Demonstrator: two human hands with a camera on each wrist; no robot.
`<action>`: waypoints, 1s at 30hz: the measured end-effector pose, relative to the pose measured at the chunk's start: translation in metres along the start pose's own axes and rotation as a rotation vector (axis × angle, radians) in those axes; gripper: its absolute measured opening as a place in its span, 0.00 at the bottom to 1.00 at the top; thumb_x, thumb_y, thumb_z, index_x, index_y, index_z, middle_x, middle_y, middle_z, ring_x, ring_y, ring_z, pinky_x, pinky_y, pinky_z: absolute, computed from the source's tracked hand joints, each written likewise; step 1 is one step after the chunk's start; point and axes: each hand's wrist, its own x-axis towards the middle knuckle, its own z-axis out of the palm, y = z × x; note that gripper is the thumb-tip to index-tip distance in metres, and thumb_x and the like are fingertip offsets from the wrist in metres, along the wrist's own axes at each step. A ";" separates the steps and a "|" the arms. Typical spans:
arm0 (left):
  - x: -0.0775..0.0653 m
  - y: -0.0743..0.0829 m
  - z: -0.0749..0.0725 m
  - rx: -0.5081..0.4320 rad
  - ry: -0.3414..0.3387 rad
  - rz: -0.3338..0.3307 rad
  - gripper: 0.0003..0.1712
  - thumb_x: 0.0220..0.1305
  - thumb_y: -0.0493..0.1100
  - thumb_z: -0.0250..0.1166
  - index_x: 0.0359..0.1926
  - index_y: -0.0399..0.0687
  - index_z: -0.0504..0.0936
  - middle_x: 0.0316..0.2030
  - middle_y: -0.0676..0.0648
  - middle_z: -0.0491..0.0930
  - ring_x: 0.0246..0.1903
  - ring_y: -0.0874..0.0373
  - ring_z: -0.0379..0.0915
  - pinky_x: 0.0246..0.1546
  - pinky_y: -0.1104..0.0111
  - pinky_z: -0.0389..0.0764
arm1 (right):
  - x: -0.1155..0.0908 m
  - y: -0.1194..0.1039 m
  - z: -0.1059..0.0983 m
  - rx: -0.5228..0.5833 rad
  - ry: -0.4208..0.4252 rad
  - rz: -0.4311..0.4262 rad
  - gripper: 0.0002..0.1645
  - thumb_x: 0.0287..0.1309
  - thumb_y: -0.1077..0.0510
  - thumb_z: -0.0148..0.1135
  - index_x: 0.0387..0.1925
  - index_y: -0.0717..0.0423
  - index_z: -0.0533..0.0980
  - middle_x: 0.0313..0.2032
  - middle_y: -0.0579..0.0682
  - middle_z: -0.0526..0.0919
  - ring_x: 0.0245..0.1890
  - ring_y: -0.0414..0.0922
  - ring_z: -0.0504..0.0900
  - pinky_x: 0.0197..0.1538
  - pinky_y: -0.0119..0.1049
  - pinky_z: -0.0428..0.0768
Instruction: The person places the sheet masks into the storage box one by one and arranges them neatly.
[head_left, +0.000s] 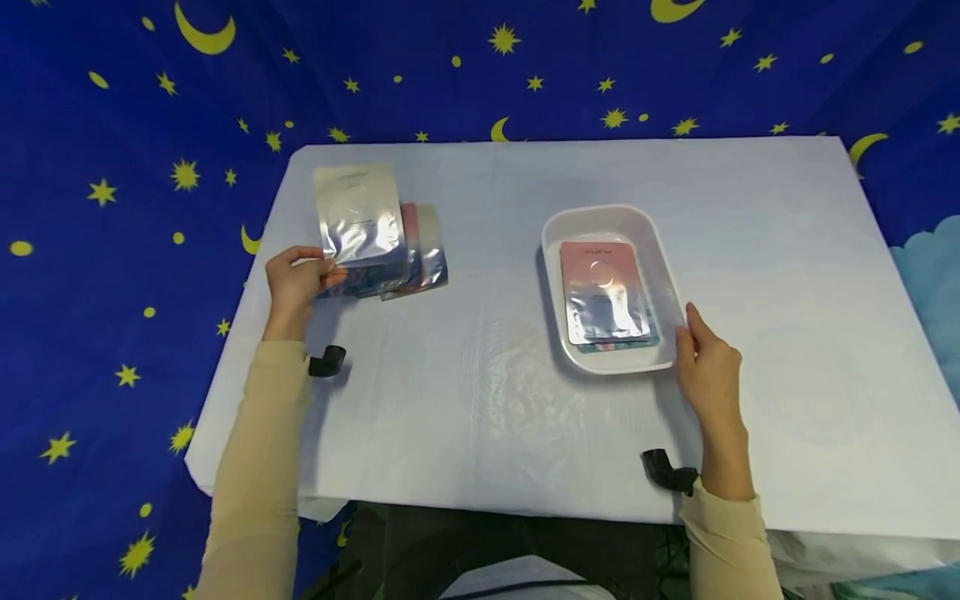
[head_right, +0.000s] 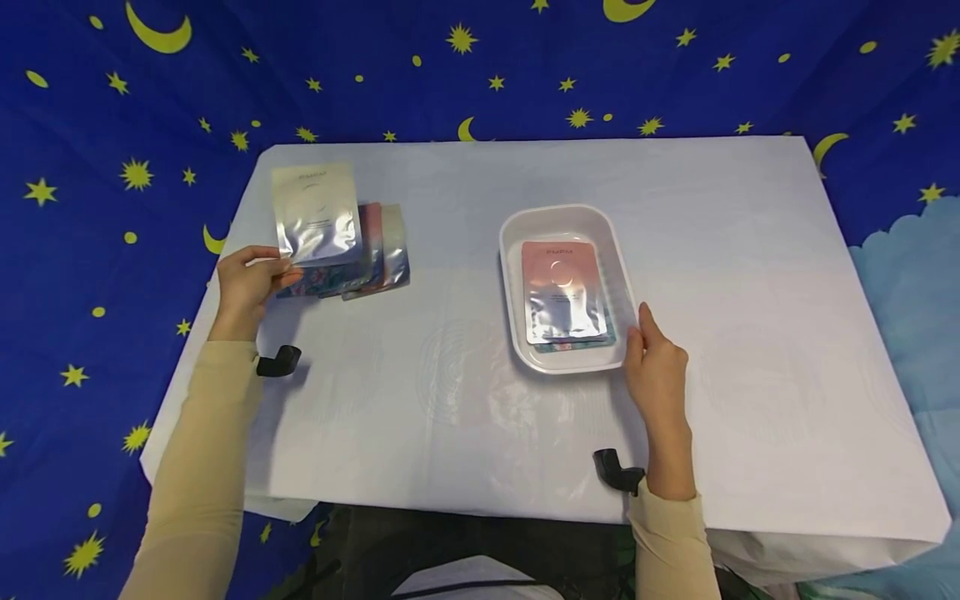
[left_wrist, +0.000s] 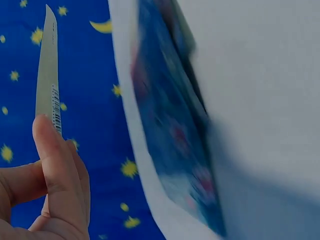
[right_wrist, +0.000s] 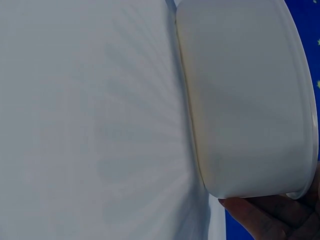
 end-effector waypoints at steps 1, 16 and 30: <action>0.002 -0.004 0.003 -0.007 -0.014 0.013 0.11 0.49 0.27 0.63 0.35 0.37 0.74 0.20 0.45 0.78 0.20 0.55 0.80 0.28 0.68 0.81 | 0.000 0.000 0.000 0.000 0.001 0.000 0.24 0.63 0.57 0.44 0.59 0.60 0.63 0.51 0.65 0.72 0.43 0.62 0.77 0.37 0.53 0.77; -0.037 -0.020 0.086 -0.114 -0.299 0.083 0.09 0.50 0.25 0.60 0.34 0.33 0.74 0.22 0.41 0.78 0.22 0.47 0.79 0.28 0.63 0.81 | -0.001 0.002 -0.001 -0.004 0.009 -0.015 0.24 0.63 0.57 0.44 0.59 0.61 0.63 0.52 0.65 0.71 0.44 0.62 0.76 0.38 0.53 0.77; -0.112 -0.035 0.190 -0.021 -0.462 0.146 0.07 0.49 0.22 0.56 0.31 0.31 0.73 0.20 0.40 0.77 0.18 0.48 0.78 0.23 0.62 0.81 | 0.000 0.002 -0.001 0.012 0.003 -0.015 0.24 0.63 0.57 0.44 0.59 0.61 0.64 0.52 0.64 0.71 0.46 0.62 0.75 0.40 0.53 0.76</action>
